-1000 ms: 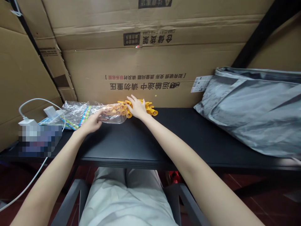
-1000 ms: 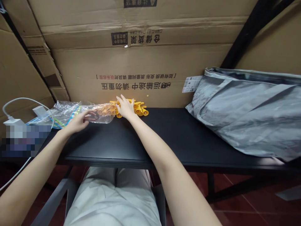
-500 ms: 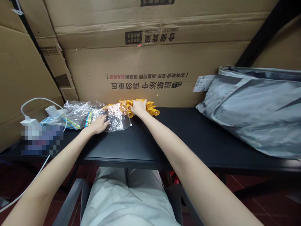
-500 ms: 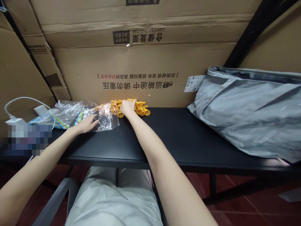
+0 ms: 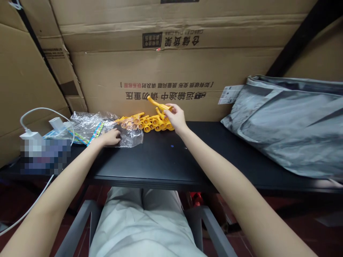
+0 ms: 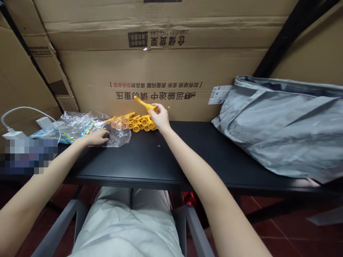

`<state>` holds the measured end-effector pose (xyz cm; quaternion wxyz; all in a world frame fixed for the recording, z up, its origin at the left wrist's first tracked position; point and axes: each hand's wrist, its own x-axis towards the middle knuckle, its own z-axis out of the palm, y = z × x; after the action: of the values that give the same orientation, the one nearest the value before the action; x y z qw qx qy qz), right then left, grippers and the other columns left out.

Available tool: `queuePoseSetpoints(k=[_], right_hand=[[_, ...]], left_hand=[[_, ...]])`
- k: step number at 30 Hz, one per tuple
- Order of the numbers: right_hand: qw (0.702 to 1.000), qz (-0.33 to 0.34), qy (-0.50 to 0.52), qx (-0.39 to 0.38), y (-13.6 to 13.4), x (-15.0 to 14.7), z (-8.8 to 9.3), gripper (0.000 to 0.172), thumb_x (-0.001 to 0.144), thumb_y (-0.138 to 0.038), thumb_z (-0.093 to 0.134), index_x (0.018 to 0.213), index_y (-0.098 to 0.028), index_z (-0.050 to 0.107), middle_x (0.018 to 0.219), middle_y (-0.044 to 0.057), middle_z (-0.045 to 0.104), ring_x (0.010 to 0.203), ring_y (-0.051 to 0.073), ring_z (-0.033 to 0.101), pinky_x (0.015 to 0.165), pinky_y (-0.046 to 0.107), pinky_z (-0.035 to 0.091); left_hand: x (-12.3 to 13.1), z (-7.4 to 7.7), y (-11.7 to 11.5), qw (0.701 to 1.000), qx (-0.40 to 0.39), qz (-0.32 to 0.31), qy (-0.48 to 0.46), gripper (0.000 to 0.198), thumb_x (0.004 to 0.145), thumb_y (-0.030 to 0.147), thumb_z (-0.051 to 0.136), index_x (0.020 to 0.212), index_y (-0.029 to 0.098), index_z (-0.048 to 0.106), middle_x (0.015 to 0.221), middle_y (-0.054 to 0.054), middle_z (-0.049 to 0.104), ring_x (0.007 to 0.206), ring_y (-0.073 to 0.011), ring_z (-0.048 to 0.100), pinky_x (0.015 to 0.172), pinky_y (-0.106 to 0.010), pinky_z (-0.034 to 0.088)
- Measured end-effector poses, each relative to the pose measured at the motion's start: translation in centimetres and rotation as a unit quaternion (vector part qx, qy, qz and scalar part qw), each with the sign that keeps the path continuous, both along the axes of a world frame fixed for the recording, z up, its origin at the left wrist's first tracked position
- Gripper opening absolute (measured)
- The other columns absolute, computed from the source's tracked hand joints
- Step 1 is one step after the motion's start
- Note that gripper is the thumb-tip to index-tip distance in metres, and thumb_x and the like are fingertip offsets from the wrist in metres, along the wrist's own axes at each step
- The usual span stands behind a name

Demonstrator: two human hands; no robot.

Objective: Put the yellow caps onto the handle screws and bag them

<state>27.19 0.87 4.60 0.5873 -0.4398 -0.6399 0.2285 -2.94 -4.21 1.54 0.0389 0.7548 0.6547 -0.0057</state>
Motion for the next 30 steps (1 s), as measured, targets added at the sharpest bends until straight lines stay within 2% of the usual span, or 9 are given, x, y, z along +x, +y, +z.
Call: queuePoseSetpoints(k=[3,6,9,11,13,18,20,23,30], right_hand=[[0.993,0.095,0.046,-0.056,-2.0,0.5,-1.4,0.032,0.076,-0.029,0.062,0.107,-0.019,0.059,0.082,0.002,0.065,0.061,0.013,0.059,0.064,0.030,0.050],[0.977,0.185,0.034,-0.104,-3.4,0.6,-2.7,0.034,0.072,-0.027,0.066,0.105,-0.018,0.062,0.070,-0.001,0.061,0.054,0.010,0.054,0.056,0.026,0.046],[0.962,0.233,-0.014,-0.141,-3.9,0.9,-3.4,0.034,0.069,-0.022,0.070,0.102,-0.018,0.066,0.072,-0.001,0.062,0.054,0.009,0.053,0.053,0.024,0.043],[0.956,0.242,-0.038,-0.164,-4.0,1.2,-3.7,0.032,0.069,-0.019,0.070,0.101,-0.018,0.067,0.075,0.000,0.064,0.055,0.008,0.053,0.052,0.023,0.043],[0.951,0.247,-0.053,-0.178,-3.9,1.5,-3.8,0.033,0.069,-0.018,0.070,0.102,-0.019,0.068,0.079,0.001,0.065,0.056,0.008,0.054,0.052,0.022,0.043],[0.948,0.244,-0.071,-0.190,-3.8,1.7,-4.1,0.036,0.069,-0.018,0.072,0.104,-0.019,0.068,0.080,0.002,0.067,0.060,0.010,0.057,0.055,0.023,0.046],[0.948,0.241,-0.076,-0.192,-3.7,1.7,-4.2,0.036,0.068,-0.017,0.073,0.104,-0.019,0.068,0.079,0.002,0.068,0.061,0.010,0.058,0.055,0.022,0.046],[0.946,0.247,-0.084,-0.192,-3.9,1.6,-4.2,0.036,0.068,-0.018,0.074,0.103,-0.019,0.068,0.078,0.002,0.068,0.061,0.010,0.059,0.055,0.021,0.046],[0.937,0.272,-0.086,-0.199,-4.7,0.8,-4.7,0.030,0.072,-0.026,0.073,0.101,-0.018,0.069,0.075,0.001,0.068,0.065,0.013,0.062,0.063,0.027,0.052]], left_hand=[[1.4,0.8,0.4,0.996,0.054,-0.051,-0.044,0.029,0.074,0.020,0.046,0.094,0.015,0.066,0.102,-0.012,0.068,0.097,-0.0238,0.062,0.086,-0.032,0.046],[3.7,1.8,0.6,0.992,0.084,-0.027,-0.085,0.019,0.076,0.022,0.046,0.080,0.014,0.063,0.084,-0.011,0.068,0.080,-0.0216,0.062,0.073,-0.030,0.047],[5.9,2.5,0.7,0.993,0.001,-0.006,-0.117,0.019,0.078,0.028,0.050,0.074,0.013,0.061,0.073,-0.009,0.065,0.067,-0.0183,0.060,0.063,-0.028,0.046],[6.9,2.6,0.9,0.989,-0.092,0.018,-0.118,0.025,0.078,0.036,0.052,0.074,0.013,0.062,0.068,-0.009,0.064,0.060,-0.0178,0.060,0.058,-0.028,0.046],[7.3,2.3,1.1,0.986,-0.127,0.031,-0.101,0.032,0.075,0.044,0.057,0.077,0.013,0.063,0.067,-0.010,0.065,0.061,-0.0200,0.061,0.058,-0.030,0.047],[7.1,1.0,1.8,0.995,-0.022,-0.012,-0.095,0.050,0.064,0.050,0.066,0.100,0.015,0.066,0.101,-0.015,0.069,0.098,-0.0273,0.064,0.081,-0.032,0.048],[6.8,0.4,1.9,0.995,0.008,-0.004,-0.098,0.051,0.064,0.053,0.066,0.100,0.016,0.065,0.108,-0.015,0.068,0.102,-0.0284,0.062,0.083,-0.032,0.047],[6.6,-0.3,1.8,0.997,0.013,0.023,-0.078,0.043,0.070,0.057,0.057,0.082,0.016,0.066,0.092,-0.013,0.070,0.088,-0.0270,0.064,0.074,-0.032,0.046],[5.9,-1.3,1.9,0.992,0.059,-0.047,-0.098,0.023,0.076,0.033,0.049,0.061,0.018,0.059,0.066,-0.006,0.063,0.065,-0.0181,0.056,0.058,-0.027,0.037]])
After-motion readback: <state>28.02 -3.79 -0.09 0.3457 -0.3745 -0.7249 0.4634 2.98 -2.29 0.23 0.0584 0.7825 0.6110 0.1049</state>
